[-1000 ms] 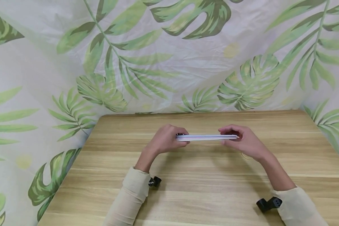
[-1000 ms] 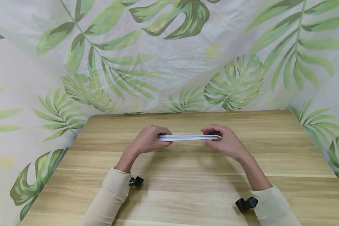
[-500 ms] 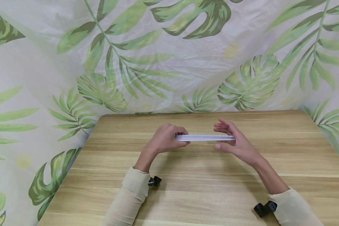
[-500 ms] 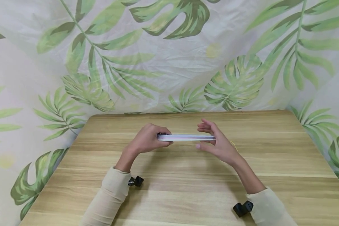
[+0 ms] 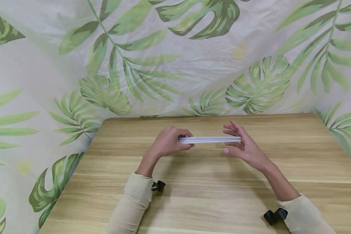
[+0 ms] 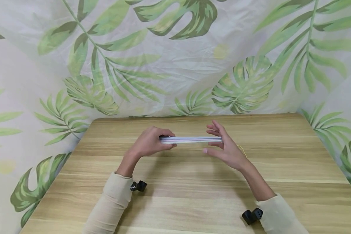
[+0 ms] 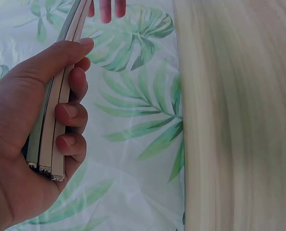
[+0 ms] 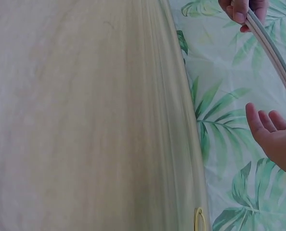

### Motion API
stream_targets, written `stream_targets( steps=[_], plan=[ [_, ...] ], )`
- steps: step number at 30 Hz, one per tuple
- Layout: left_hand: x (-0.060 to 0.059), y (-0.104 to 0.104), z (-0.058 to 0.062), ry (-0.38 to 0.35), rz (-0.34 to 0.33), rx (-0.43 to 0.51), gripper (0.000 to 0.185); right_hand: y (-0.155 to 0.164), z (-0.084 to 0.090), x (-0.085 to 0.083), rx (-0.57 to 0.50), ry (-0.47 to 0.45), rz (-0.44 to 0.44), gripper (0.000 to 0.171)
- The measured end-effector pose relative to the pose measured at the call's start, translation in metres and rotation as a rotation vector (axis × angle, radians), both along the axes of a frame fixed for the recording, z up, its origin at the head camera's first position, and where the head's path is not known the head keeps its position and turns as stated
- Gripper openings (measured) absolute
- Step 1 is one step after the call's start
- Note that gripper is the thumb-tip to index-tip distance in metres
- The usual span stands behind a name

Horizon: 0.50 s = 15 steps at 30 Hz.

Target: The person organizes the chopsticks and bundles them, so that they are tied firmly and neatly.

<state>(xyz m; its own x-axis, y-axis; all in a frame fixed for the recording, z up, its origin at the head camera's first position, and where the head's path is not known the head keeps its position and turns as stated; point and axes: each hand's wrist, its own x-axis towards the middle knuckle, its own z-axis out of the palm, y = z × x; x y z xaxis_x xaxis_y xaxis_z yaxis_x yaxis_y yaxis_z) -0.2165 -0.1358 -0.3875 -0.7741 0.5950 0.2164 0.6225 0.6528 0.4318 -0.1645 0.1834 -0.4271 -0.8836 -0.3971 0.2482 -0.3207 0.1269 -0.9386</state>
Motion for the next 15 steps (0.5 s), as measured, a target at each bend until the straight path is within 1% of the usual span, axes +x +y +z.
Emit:
stream_targets(
  steps=[2,4,8,12,15],
  plan=[
    [-0.001,-0.0028,0.0005,-0.013,0.009,0.019,0.015,0.0006,0.0,0.0002,-0.017,0.021,0.013,0.1],
    [-0.0021,-0.0048,0.0008,-0.02,0.017,0.031,0.014,0.001,-0.0001,0.0007,-0.012,0.047,0.022,0.102],
    [-0.0026,-0.0065,0.0017,-0.028,0.02,0.045,0.014,0.0014,-0.0021,0.0016,0.032,0.087,0.036,0.11],
    [-0.0024,-0.006,0.002,-0.026,0.016,0.049,0.014,0.0005,-0.0032,0.0019,0.083,0.081,0.025,0.119],
    [-0.0021,-0.0047,0.0022,-0.017,0.012,0.05,0.014,-0.0009,-0.0027,0.0021,0.081,0.038,0.032,0.125]
  ],
)
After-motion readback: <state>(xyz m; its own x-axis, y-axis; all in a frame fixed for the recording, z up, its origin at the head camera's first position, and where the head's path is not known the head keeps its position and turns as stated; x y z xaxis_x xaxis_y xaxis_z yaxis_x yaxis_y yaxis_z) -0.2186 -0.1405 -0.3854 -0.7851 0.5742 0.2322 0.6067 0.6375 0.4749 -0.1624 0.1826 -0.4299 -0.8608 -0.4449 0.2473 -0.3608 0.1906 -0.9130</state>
